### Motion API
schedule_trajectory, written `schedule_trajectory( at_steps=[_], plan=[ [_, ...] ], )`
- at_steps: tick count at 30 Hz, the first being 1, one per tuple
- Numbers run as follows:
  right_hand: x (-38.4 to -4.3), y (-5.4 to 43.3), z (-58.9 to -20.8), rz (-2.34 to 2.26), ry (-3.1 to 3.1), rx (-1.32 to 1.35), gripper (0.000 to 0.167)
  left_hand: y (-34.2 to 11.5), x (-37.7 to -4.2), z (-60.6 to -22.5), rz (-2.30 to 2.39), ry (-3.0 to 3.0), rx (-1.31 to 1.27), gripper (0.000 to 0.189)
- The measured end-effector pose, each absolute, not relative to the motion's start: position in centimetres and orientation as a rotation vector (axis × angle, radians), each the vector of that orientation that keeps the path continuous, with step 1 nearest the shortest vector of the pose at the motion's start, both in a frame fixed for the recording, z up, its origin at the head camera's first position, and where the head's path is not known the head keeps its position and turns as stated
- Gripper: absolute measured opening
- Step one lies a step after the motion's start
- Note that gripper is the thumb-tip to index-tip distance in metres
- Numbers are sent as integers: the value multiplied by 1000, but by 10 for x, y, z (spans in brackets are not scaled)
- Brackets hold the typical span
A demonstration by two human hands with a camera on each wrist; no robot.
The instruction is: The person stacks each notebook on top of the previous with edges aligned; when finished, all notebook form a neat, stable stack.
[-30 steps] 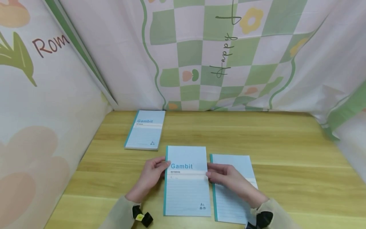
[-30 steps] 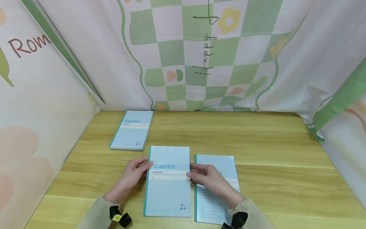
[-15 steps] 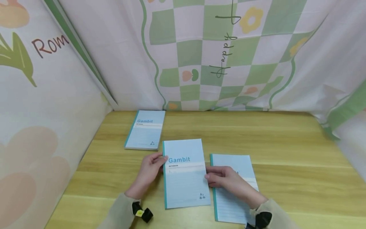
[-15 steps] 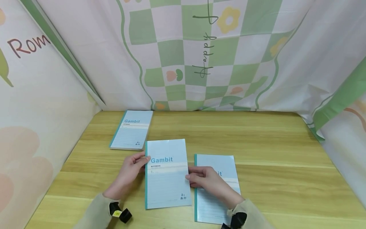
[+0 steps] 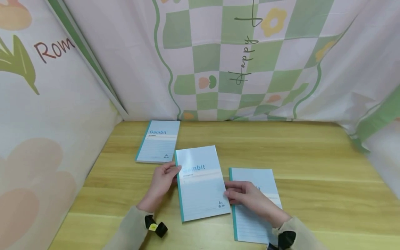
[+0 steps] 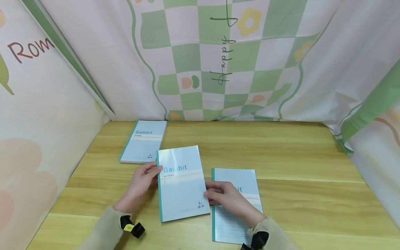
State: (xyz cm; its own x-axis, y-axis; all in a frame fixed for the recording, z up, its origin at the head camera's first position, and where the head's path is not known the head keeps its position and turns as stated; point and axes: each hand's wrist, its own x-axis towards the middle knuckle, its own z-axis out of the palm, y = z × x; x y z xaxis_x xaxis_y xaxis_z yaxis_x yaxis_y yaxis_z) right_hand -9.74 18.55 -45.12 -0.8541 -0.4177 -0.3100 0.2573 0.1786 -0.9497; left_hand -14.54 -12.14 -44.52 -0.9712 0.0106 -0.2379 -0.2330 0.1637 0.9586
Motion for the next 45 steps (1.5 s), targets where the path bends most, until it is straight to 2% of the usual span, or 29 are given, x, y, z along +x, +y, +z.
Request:
schedule_trajectory(
  at_steps=[11, 26, 45],
  plan=[
    [-99, 186, -454, -1736, 1993, -141, 57, -121, -149, -447, 1869, 2245, -258, 37],
    [-104, 187, -455, -1783, 2051, -76, 54, -119, -156, -450, 1912, 2213, -188, 42],
    [-117, 185, -455, -1868, 2059, -24, 55, -124, -141, -456, 1951, 2114, -111, 46]
  ],
)
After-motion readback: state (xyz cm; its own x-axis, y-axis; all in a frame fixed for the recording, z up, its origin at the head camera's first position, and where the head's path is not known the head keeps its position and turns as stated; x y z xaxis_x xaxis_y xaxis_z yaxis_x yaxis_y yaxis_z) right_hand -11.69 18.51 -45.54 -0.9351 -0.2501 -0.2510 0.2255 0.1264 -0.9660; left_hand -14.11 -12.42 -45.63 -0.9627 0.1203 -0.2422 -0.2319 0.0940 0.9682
